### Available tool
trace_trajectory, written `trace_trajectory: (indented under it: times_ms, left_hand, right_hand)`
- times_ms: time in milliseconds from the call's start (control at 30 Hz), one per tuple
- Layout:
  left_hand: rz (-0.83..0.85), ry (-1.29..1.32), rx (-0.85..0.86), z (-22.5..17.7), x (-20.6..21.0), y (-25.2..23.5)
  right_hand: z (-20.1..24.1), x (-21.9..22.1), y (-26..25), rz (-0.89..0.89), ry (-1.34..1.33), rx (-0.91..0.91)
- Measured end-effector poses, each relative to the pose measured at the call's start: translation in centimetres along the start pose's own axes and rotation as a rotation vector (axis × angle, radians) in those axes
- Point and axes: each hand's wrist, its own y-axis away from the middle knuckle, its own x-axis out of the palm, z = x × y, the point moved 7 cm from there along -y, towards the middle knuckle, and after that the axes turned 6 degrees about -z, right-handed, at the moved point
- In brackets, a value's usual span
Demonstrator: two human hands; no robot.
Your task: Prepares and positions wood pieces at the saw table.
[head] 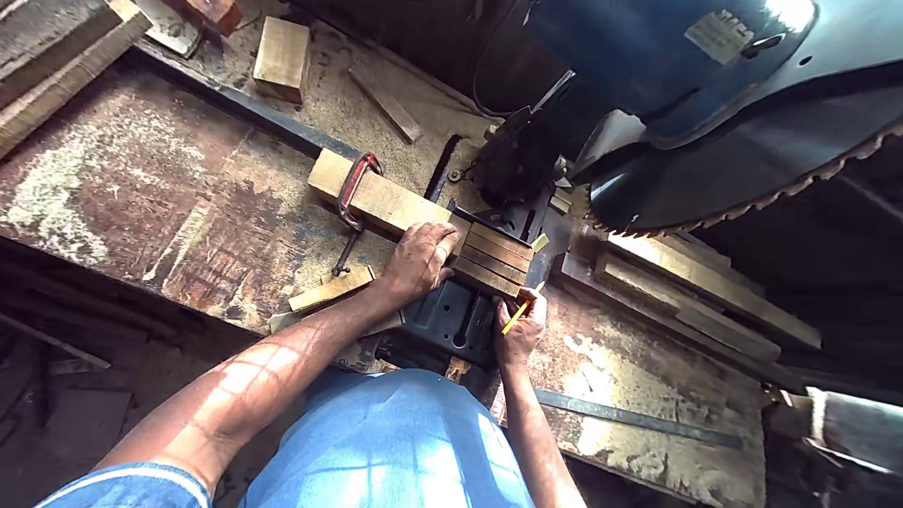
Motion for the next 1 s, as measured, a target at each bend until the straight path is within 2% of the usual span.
trace_trajectory:
  times_ms: [200, 367, 567, 767, 1000]
  left_hand:
    - [-0.062, -0.065, 0.058, -1.4, -0.3, 0.3]
    - [-0.004, -0.087, -0.016, -1.6, -0.1, 0.4]
    - [0.053, -0.049, -0.209, -1.8, -0.2, 0.8]
    - [0.081, -0.077, -0.237, -1.8, 0.1, 0.7]
    - [0.038, 0.026, -0.366, -1.8, 0.2, 0.6]
  right_hand:
    - [0.0, 0.0, 0.2, 0.008, -0.119, 0.025]
    - [-0.3, -0.3, 0.5, -0.004, -0.197, 0.066]
    - [-1.2, -0.5, 0.5, -0.054, -0.317, 0.042]
    - [-1.1, -0.6, 0.7, -0.072, -0.391, 0.057]
    - [-1.0, -0.7, 0.8, -0.099, -0.437, 0.045]
